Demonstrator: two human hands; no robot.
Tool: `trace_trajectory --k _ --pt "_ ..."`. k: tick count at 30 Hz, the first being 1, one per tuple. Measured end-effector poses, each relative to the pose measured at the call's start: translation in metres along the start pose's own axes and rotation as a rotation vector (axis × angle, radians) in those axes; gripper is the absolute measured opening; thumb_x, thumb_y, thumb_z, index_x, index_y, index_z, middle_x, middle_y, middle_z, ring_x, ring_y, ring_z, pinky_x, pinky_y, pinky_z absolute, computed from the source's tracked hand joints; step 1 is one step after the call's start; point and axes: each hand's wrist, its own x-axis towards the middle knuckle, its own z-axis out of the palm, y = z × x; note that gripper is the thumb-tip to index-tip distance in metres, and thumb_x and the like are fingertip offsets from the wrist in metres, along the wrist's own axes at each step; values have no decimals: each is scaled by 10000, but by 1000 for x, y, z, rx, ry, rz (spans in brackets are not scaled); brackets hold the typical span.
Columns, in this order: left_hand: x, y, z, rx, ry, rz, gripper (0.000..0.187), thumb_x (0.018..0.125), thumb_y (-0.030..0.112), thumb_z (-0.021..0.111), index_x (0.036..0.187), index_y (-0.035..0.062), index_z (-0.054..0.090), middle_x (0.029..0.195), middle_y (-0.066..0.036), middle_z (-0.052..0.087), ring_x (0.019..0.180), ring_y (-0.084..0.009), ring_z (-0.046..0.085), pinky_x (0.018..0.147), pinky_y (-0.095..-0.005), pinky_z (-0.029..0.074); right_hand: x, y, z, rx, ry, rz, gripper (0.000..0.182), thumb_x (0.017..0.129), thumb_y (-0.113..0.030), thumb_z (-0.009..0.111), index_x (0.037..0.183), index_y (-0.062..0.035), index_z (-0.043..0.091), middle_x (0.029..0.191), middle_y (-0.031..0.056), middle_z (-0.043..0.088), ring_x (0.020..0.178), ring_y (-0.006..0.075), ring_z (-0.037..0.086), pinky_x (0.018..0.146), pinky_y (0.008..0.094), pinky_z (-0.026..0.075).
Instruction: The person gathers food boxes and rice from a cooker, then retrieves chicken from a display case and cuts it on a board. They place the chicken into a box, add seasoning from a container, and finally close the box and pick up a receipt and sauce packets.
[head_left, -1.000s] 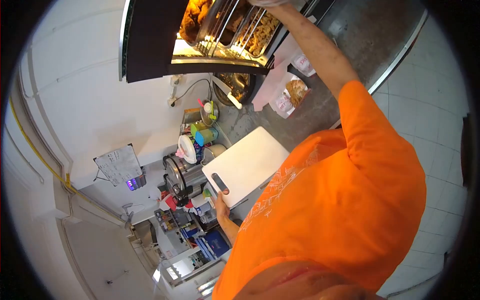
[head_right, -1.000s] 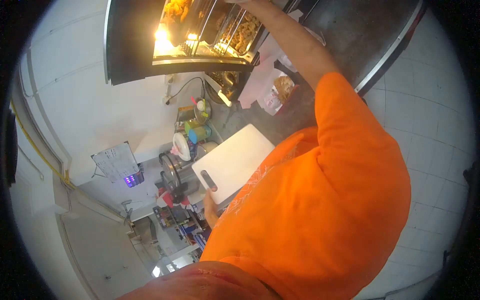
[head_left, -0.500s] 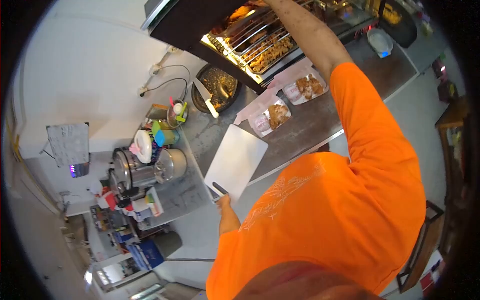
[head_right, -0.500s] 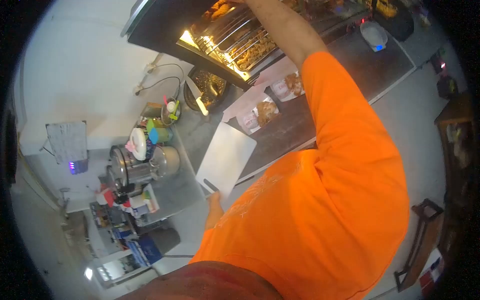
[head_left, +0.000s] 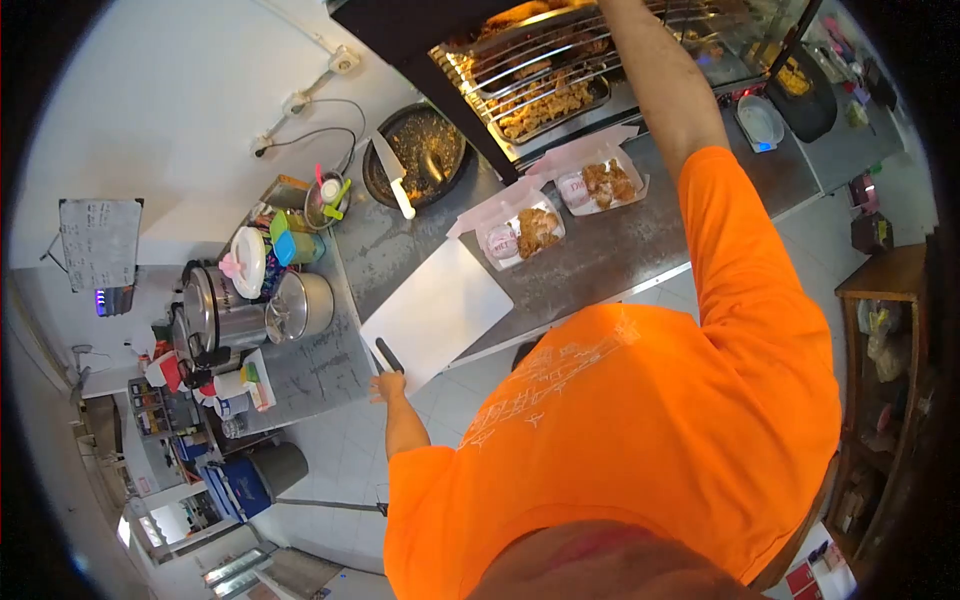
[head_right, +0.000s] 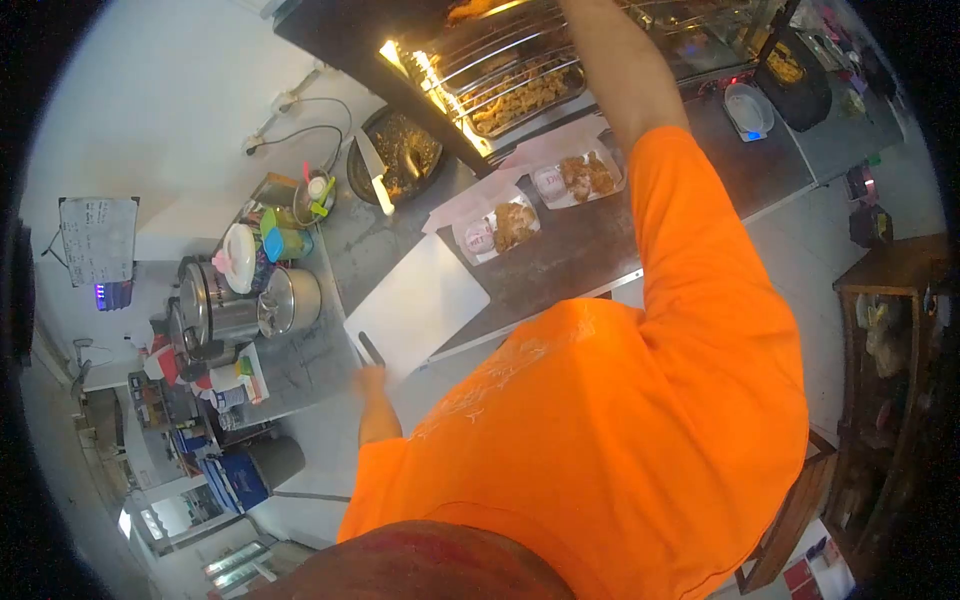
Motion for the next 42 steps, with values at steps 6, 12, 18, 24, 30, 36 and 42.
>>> trace_trajectory --k 6,12,18,24,30,36,42 --pt "-25 14 -48 -56 63 191 443 751 376 618 1114 124 647 1362 -149 367 1289 -368 279 1031 -664 146 -48 5 -27 116 16 351 411 916 -312 462 1226 -57 553 1221 145 581 1157 190 507 1019 346 335" --pt "-31 13 -67 3 200 436 461 743 409 620 1110 131 647 1316 -119 407 1300 -319 263 1025 -649 147 -153 40 -76 431 -86 212 299 834 -99 663 1107 12 610 1098 68 641 955 169 616 727 293 527" --pt "-10 -18 -47 -387 425 443 316 833 428 602 996 157 592 1266 -69 430 1274 -258 302 988 -649 176 -387 45 -14 94 -431 777 324 827 -143 675 1121 -18 615 1084 85 626 948 185 610 822 316 503" --pt "-7 -31 -37 -515 403 515 294 854 411 594 1029 177 560 1229 -59 433 1264 -264 323 992 -648 183 -561 114 66 -329 -1105 995 304 740 -192 772 999 -69 671 884 78 684 782 137 643 692 274 529" --pt "-37 -70 -7 -691 446 412 224 894 341 560 1012 153 586 1208 -36 467 1216 -250 378 990 -532 225 -556 144 115 -1123 -1895 -51 538 807 -477 618 1124 -41 623 1128 214 618 1049 344 595 907 407 465" --pt "-93 -115 37 -734 485 245 180 929 267 502 1008 138 600 1219 -68 479 1195 -277 387 956 -505 248 -436 152 258 -1234 -1039 -126 669 903 -485 429 1381 -21 368 1216 217 568 1084 350 576 892 410 471" --pt "-111 -117 26 -760 519 248 195 922 255 509 1034 122 598 1231 -91 475 1187 -300 388 953 -496 250 -412 327 333 -2360 -1914 -453 655 889 -410 544 1423 -91 337 1473 150 321 1367 213 302 1084 282 280"
